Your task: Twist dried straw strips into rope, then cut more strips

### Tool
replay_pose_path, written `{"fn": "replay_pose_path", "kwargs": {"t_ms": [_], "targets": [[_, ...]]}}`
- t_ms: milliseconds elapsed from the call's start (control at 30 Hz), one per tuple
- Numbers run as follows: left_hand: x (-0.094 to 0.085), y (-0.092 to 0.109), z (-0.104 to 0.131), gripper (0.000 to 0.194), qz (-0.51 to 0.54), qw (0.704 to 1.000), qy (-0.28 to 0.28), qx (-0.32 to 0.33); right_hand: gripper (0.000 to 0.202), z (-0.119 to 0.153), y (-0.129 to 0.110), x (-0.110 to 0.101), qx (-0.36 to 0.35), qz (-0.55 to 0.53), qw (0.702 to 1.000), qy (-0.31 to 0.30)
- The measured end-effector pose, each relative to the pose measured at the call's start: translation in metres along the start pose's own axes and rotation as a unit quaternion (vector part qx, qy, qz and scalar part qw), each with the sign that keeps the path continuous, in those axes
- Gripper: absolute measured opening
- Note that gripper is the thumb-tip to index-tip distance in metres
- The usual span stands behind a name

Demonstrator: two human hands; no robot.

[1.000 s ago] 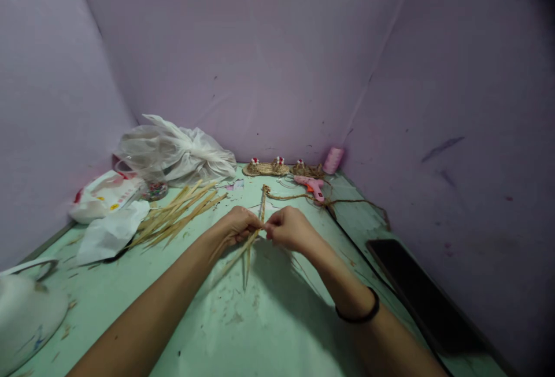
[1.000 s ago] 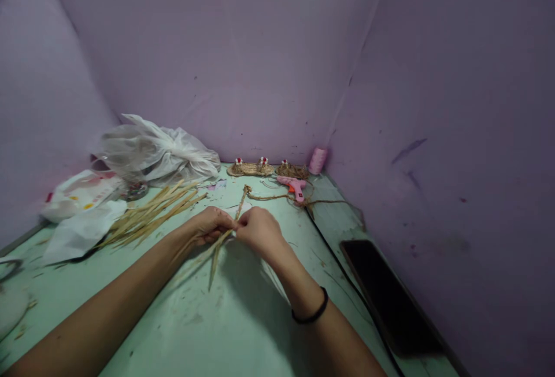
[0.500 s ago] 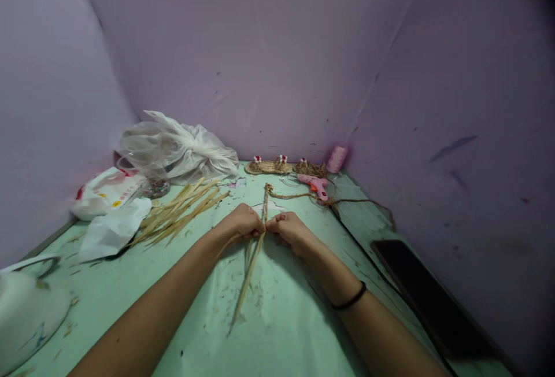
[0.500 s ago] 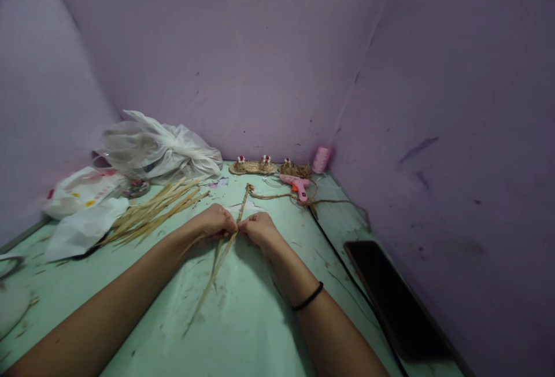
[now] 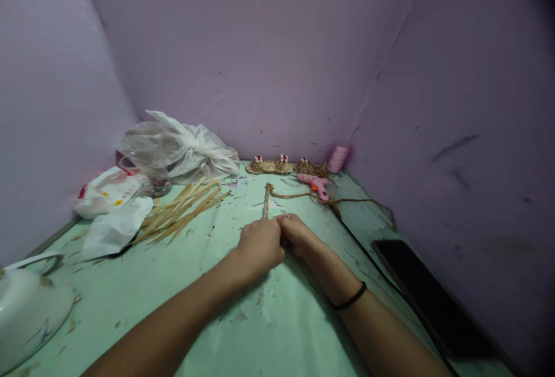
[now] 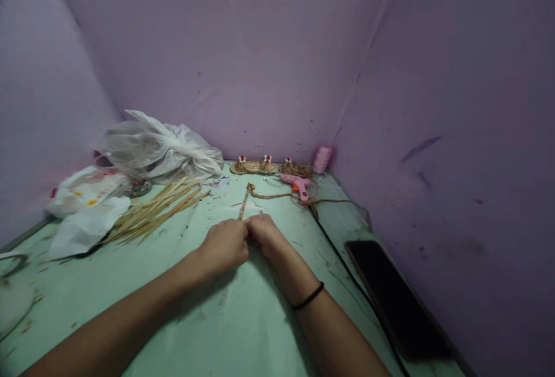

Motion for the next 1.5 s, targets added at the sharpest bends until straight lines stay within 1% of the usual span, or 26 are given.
{"fn": "replay_pose_path", "kwargs": {"t_ms": [67,100,133,167,200,233,267,333,400,433,500,600,667,700,767,800,833,867,933,1000,1067,1167,1267,1333,1400,1500], "targets": [[-0.02,-0.008,-0.006,0.02,-0.011,1.0,0.011,0.003,0.008,0.0,-0.001,0.0,0.0,-0.003,1.0,-0.021],[-0.033,-0.014,-0.009,0.024,0.01,0.999,0.039,-0.009,0.009,0.0,-0.003,0.0,0.0,-0.005,0.999,-0.034],[-0.045,-0.023,-0.011,0.026,0.041,0.995,0.084,-0.032,0.009,0.0,-0.004,0.0,-0.001,-0.006,0.999,-0.046],[-0.05,-0.032,-0.013,0.027,0.098,0.988,0.103,-0.056,0.009,0.001,-0.005,0.0,-0.002,-0.008,0.998,-0.055],[-0.049,-0.039,-0.015,0.03,0.158,0.979,0.101,-0.082,0.009,0.001,-0.006,-0.001,-0.004,-0.011,0.998,-0.063],[-0.042,-0.043,-0.016,0.034,0.22,0.967,0.074,-0.101,0.008,0.001,-0.008,-0.001,-0.008,-0.013,0.997,-0.07],[-0.03,-0.043,-0.017,0.037,0.276,0.954,0.03,-0.111,0.008,0.002,-0.009,-0.001,-0.015,-0.015,0.997,-0.076],[-0.008,-0.036,-0.017,0.025,0.337,0.933,-0.056,-0.112,0.008,0.003,-0.011,0.001,-0.031,-0.012,0.995,-0.09],[0.002,-0.03,-0.015,0.011,0.328,0.935,-0.094,-0.102,0.007,0.003,-0.012,0.003,-0.041,0.0,0.995,-0.095],[0.0,-0.029,-0.014,0.013,0.304,0.943,-0.096,-0.098,0.007,0.003,-0.012,0.004,-0.041,0.004,0.995,-0.087],[-0.011,-0.033,-0.012,0.013,0.232,0.963,-0.104,-0.09,0.007,0.002,-0.01,0.002,-0.033,0.006,0.998,-0.058],[-0.042,-0.052,-0.01,0.007,0.108,0.984,-0.122,-0.077,0.008,0.0,-0.008,-0.001,-0.021,-0.004,0.999,-0.024],[-0.069,-0.068,-0.011,0.008,0.006,0.992,-0.095,-0.08,0.008,0.0,-0.007,-0.001,-0.019,-0.01,1.0,-0.022],[-0.083,-0.074,-0.011,0.01,-0.03,0.993,-0.055,-0.097,0.008,0.0,-0.007,-0.001,-0.018,-0.012,1.0,-0.022],[-0.102,-0.076,-0.01,0.017,-0.041,0.992,0.042,-0.116,0.008,-0.001,-0.006,0.0,-0.017,-0.016,0.999,-0.023],[-0.104,-0.073,-0.009,0.022,-0.008,0.989,0.084,-0.122,0.008,-0.001,-0.005,0.0,-0.016,-0.017,0.999,-0.024],[-0.099,-0.068,-0.009,0.027,0.042,0.986,0.108,-0.122,0.008,-0.002,-0.005,0.0,-0.016,-0.018,0.999,-0.026],[-0.089,-0.061,-0.01,0.031,0.105,0.98,0.114,-0.123,0.008,-0.002,-0.004,0.001,-0.017,-0.018,0.999,-0.029],[-0.055,-0.045,-0.013,0.029,0.216,0.968,0.048,-0.122,0.009,-0.002,-0.004,0.002,-0.019,-0.016,0.999,-0.04],[-0.021,-0.031,-0.015,0.014,0.267,0.956,-0.037,-0.114,0.008,-0.002,-0.005,0.004,-0.03,-0.021,0.997,-0.064],[-0.003,-0.029,-0.018,0.012,0.311,0.941,-0.067,-0.114,0.006,-0.001,-0.007,0.007,-0.042,-0.027,0.994,-0.093],[0.004,-0.039,-0.021,0.013,0.343,0.928,-0.071,-0.125,0.009,-0.001,-0.008,0.006,-0.058,0.019,0.993,-0.103],[0.0,-0.05,-0.021,0.017,0.272,0.947,-0.073,-0.152,0.015,-0.004,-0.008,0.001,-0.076,0.131,0.987,-0.057],[-0.002,-0.052,-0.021,0.02,0.225,0.958,-0.075,-0.162,0.015,-0.006,-0.01,-0.003,-0.1,0.214,0.972,-0.012],[-0.001,-0.049,-0.02,0.02,0.219,0.96,-0.074,-0.16,0.013,-0.004,-0.016,-0.004,-0.144,0.305,0.941,0.039],[0.005,-0.048,-0.017,0.018,0.244,0.951,-0.083,-0.169,0.013,0.006,-0.026,0.0,-0.208,0.433,0.87,0.106]]}}
Point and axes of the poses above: each hand's wrist, its own z-axis away from the middle knuckle, its own x-axis out of the palm, y = z × x, the point moved 7 cm from there along -z, towards the middle knuckle, and after that the axes turned 8 degrees about x, right-handed, at the moved point
